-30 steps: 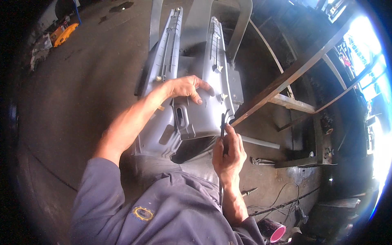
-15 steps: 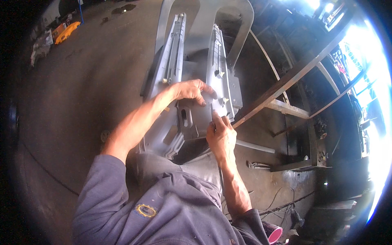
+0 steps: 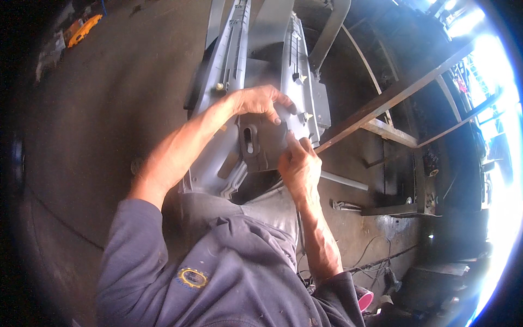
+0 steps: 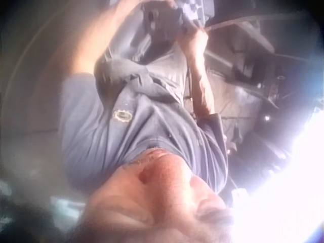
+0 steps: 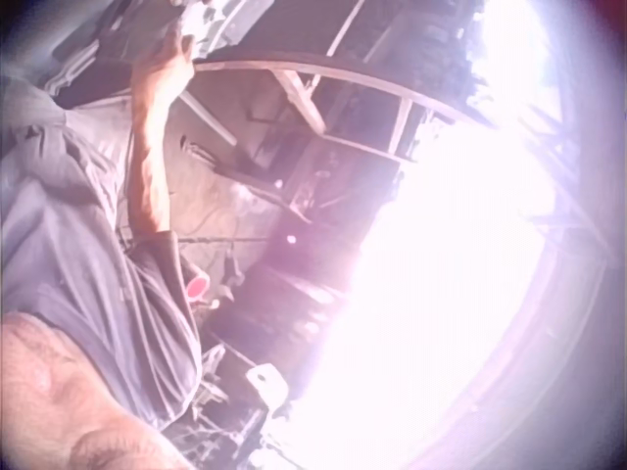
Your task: The person uses a screwdriver to remove fasteners from a small metal disc on the floor, then scrapes and cleans the edges of a large grey plastic car part, likely a bumper or fender, using a metal tool. The person repeatedly scrapes the same areas of the plastic part.
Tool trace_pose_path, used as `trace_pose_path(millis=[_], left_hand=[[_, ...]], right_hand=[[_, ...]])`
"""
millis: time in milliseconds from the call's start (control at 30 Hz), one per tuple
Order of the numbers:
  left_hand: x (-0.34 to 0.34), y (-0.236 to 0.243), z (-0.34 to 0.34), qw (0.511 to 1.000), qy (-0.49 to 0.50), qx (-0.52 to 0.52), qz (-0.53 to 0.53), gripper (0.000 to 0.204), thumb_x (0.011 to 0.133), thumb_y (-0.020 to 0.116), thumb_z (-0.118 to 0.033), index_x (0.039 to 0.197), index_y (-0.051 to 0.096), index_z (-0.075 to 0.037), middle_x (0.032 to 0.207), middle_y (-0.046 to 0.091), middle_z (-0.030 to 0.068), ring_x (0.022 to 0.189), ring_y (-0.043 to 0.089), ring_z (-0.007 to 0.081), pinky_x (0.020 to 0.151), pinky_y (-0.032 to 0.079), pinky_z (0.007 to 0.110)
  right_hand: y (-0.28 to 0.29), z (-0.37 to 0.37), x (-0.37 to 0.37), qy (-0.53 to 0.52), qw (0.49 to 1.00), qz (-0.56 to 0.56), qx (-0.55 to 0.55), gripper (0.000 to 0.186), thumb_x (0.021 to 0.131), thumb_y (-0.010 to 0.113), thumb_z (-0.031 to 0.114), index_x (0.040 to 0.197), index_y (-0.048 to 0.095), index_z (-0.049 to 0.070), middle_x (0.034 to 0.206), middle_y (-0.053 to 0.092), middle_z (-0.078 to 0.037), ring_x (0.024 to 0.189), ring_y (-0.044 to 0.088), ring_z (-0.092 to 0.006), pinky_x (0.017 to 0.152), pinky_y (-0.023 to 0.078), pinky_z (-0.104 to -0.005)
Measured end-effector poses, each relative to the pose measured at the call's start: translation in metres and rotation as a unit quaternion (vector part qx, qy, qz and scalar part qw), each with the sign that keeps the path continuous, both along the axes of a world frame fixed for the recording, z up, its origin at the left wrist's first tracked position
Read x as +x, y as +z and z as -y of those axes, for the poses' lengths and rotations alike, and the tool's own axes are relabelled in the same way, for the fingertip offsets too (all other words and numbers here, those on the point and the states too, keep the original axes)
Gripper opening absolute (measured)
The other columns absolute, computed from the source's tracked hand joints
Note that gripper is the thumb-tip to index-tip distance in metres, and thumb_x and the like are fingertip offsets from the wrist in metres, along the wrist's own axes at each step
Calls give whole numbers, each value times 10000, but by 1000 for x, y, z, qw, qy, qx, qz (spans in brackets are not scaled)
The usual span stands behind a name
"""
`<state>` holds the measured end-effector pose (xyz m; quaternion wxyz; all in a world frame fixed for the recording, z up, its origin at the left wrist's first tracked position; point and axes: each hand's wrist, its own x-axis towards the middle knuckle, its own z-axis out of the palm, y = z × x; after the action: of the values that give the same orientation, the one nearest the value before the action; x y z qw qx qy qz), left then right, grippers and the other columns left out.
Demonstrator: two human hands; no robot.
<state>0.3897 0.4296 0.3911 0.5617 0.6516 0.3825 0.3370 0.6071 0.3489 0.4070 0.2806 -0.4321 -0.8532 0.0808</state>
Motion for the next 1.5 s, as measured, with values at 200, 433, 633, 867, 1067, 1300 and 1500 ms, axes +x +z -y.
trace_pose_path(millis=[200,433,633,867,1067,1300,1500], left_hand=[[3,3,5,1000,29,0,-1,532,641,711,71,1164,667,-21,1170,664,108,1088,585,198,979,440,318],[3,-1,1,999,22,-24,17,524,654,705,60,1171,668,-22,1131,683,115,1055,606,200,958,450,293],[0,3,5,999,23,-18,14,561,633,714,36,1189,654,-2,1087,696,117,976,636,178,907,477,280],[2,0,3,999,40,-1,16,526,635,701,45,1159,667,12,1035,705,130,953,641,181,897,485,282],[2,0,5,999,35,-22,26,530,631,694,58,1159,668,10,1031,707,127,926,648,171,874,497,272],[2,-3,2,999,33,-11,26,521,636,696,61,1154,671,9,1052,703,123,923,647,172,864,500,272],[1,0,6,999,41,-1,19,518,634,682,75,1146,677,4,1036,707,111,892,652,152,856,503,265]], right_hand=[[-9,4,4,1,1000,-31,-4,385,770,570,-2,1138,654,72,845,590,-146,718,630,-341,636,523,-405],[-15,2,2,11,999,-44,6,344,785,569,-9,1117,649,35,822,583,-146,705,624,-324,634,515,-397],[-15,5,0,14,998,-59,12,304,781,560,-36,1063,672,-14,774,580,-143,654,605,-267,619,488,-329],[-16,3,2,23,998,-48,18,334,772,547,-45,1083,661,-1,780,589,-140,669,620,-295,621,507,-357],[-16,3,2,22,998,-57,2,322,784,549,-43,1083,660,3,797,596,-147,686,630,-295,631,509,-360],[-15,2,4,31,998,-55,-5,338,781,550,-52,1097,658,6,806,598,-147,683,628,-300,632,508,-360],[-19,-1,2,35,997,-70,5,355,781,550,-57,1112,658,11,789,586,-146,649,604,-294,607,494,-346]])
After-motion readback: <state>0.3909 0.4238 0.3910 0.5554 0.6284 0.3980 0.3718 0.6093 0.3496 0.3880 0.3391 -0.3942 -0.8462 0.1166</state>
